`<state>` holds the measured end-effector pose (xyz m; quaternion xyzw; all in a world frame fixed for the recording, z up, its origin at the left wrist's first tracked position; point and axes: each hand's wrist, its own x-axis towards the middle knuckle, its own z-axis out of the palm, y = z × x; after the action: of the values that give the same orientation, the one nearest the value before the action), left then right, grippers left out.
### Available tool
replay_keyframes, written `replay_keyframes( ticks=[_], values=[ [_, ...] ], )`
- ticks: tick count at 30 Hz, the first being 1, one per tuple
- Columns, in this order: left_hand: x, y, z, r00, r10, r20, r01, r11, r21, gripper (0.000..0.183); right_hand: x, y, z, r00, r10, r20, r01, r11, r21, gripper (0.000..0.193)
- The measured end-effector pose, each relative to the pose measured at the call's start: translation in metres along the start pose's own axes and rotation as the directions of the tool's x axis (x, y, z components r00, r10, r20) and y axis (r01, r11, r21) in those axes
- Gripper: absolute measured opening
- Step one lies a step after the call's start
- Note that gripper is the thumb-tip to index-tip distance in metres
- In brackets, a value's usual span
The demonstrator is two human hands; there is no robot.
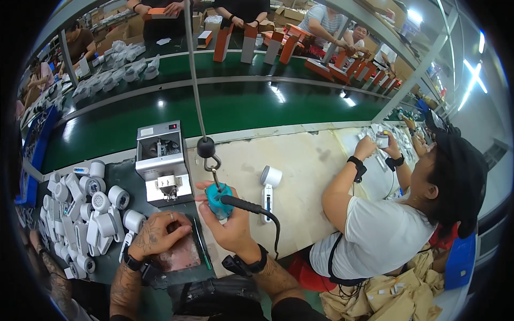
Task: Assembling the housing and internal parts of a handheld electronic device at a factory workbench using an electric screwdriver.
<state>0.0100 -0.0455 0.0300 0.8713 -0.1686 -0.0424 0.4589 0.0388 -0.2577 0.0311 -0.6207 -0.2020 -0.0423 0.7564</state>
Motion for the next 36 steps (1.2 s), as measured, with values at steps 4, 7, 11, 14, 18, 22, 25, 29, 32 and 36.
replay_keyframes(
  ticks=[4, 7, 11, 14, 18, 22, 25, 29, 32, 36],
  values=[
    [0.031, 0.03, 0.011, 0.998, 0.03, 0.059, -0.03, 1.0, -0.001, 0.017, -0.026, -0.021, -0.019, 0.995, -0.006, -0.101, -0.006, 0.994, -0.112, 0.043],
    [0.078, 0.038, 0.04, 0.979, 0.203, -0.022, -0.199, 0.972, 0.127, 0.028, -0.039, -0.024, -0.033, 0.988, -0.089, -0.123, 0.063, 0.977, -0.202, 0.044],
    [0.143, 0.039, 0.099, 0.993, 0.107, 0.041, -0.115, 0.937, 0.329, 0.048, -0.051, -0.03, -0.038, 0.979, -0.104, -0.178, 0.071, 0.981, -0.18, 0.044],
    [0.161, 0.047, 0.128, 0.982, -0.019, 0.19, -0.059, 0.917, 0.396, 0.065, -0.059, -0.038, -0.042, 0.972, -0.076, -0.222, 0.04, 0.986, -0.164, 0.044],
    [0.16, 0.035, 0.158, 0.98, 0.003, 0.197, -0.08, 0.921, 0.381, 0.066, -0.07, -0.047, -0.044, 0.979, -0.037, -0.202, 0.003, 0.986, -0.167, 0.047],
    [0.153, 0.033, 0.157, 0.988, 0.019, 0.151, -0.072, 0.933, 0.352, 0.056, -0.076, -0.046, -0.047, 0.975, -0.041, -0.219, -0.014, 0.969, -0.247, 0.048],
    [0.137, 0.026, 0.136, 0.995, 0.059, 0.08, -0.081, 0.952, 0.294, 0.047, -0.07, -0.041, -0.048, 0.976, -0.042, -0.213, -0.005, 0.976, -0.218, 0.05],
    [0.094, 0.032, 0.083, 0.993, 0.107, -0.053, -0.096, 0.981, 0.171, 0.03, -0.053, -0.02, -0.056, 0.985, -0.022, -0.174, -0.012, 0.981, -0.192, 0.054],
    [0.046, 0.037, 0.064, 0.972, 0.153, -0.18, -0.126, 0.981, 0.15, 0.025, -0.059, -0.027, -0.056, 0.976, -0.007, -0.219, -0.047, 0.97, -0.239, 0.064],
    [0.015, 0.023, 0.056, 0.946, 0.26, -0.193, -0.205, 0.943, 0.262, 0.022, -0.056, -0.015, -0.055, 0.974, 0.028, -0.223, -0.031, 0.999, -0.009, 0.08]
  ],
)
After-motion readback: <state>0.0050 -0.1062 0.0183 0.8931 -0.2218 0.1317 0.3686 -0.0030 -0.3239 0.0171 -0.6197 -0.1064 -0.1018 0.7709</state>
